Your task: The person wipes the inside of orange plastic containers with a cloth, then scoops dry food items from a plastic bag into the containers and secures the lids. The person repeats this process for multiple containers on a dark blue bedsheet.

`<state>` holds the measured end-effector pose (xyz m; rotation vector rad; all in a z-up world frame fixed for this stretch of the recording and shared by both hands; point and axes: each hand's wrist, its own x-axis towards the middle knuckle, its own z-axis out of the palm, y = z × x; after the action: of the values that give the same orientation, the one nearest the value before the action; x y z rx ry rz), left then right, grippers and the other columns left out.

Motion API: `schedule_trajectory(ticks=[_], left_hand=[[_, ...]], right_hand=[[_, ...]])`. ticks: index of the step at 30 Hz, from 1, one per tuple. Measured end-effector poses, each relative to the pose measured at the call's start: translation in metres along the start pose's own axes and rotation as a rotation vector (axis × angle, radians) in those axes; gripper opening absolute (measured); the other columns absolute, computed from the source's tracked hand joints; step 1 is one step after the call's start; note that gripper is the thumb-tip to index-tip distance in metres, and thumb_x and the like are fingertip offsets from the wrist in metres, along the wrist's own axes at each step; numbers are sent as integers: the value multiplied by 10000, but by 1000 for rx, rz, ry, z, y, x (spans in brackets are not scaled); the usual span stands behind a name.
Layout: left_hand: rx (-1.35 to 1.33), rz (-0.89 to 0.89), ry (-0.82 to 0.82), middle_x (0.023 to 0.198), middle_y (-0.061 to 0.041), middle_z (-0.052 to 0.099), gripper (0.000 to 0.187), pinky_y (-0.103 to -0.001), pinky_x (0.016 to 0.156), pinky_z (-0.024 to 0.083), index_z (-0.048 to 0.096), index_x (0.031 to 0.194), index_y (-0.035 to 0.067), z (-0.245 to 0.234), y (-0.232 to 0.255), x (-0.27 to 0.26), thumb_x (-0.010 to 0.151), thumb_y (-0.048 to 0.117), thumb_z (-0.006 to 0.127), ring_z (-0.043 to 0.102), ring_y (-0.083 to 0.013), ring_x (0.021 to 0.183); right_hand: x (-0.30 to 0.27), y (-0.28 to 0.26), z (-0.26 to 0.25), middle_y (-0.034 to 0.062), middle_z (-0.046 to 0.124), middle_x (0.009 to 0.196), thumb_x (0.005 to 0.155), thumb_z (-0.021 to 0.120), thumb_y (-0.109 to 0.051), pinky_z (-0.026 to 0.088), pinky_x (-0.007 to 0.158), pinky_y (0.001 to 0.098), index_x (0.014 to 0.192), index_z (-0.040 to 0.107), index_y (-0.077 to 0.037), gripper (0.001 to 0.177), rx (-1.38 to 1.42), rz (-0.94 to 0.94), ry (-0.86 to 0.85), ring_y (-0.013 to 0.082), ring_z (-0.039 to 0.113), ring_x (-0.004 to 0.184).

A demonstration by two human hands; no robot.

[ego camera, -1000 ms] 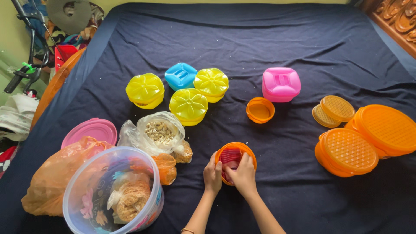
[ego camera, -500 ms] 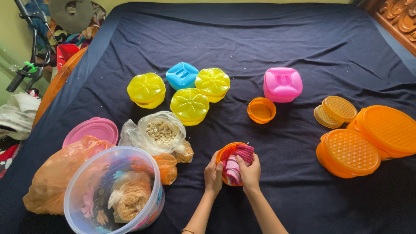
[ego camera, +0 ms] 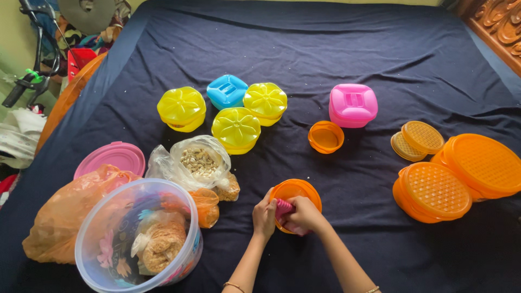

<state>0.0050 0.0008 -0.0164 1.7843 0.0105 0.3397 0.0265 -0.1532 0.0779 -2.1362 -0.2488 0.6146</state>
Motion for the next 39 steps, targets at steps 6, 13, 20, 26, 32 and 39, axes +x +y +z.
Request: schedule_trajectory(ticks=[6,13,20,26,32,39], left_hand=[[49,-165,-80,1036,-178,790,744,-371,831,560,698,1345,102,-1,-5,15,949,652,391,765,-298,989],[-223,-375,-94,1097,-148,762,796,-377,790,590,492,1452,101,5,-17,20,863,632,561,751,-228,968],[-187,-51,-215,1242,-123,717,606,-342,961,530,498,1478,83,11,-9,-8,1004,455,565,702,-221,1112],[-266,0,-174,1411,-146,595,541,-358,1085,444,452,1516,129,17,-20,1,1069,433,465,577,-270,1310],[-172,-13,-120,1257,-116,627,606,-324,1004,471,523,1518,110,24,-29,1,1041,484,516,603,-191,1103],[-283,-137,-194,1168,-80,637,779,-291,899,520,404,1544,88,18,-23,2,934,498,662,623,-115,958]], right_hand=[[-28,-17,-2,97,763,841,718,792,-197,555,743,412,1013,806,-181,296,-434,-202,126,302,732,807],[-14,26,32,150,724,749,794,759,-222,547,642,418,1014,756,-105,249,-70,-145,708,312,724,678],[13,23,45,127,669,627,893,636,-144,481,479,408,1010,702,-74,151,444,-18,718,229,611,461],[7,21,28,97,706,687,823,715,-126,551,617,398,1011,723,-98,190,109,-101,516,247,720,602],[-9,37,-13,106,739,912,693,720,-91,542,827,474,977,784,-176,304,-727,-182,264,331,694,947],[-9,50,-14,118,752,875,732,768,-196,546,756,454,1019,797,-171,289,-452,-181,447,333,713,861]])
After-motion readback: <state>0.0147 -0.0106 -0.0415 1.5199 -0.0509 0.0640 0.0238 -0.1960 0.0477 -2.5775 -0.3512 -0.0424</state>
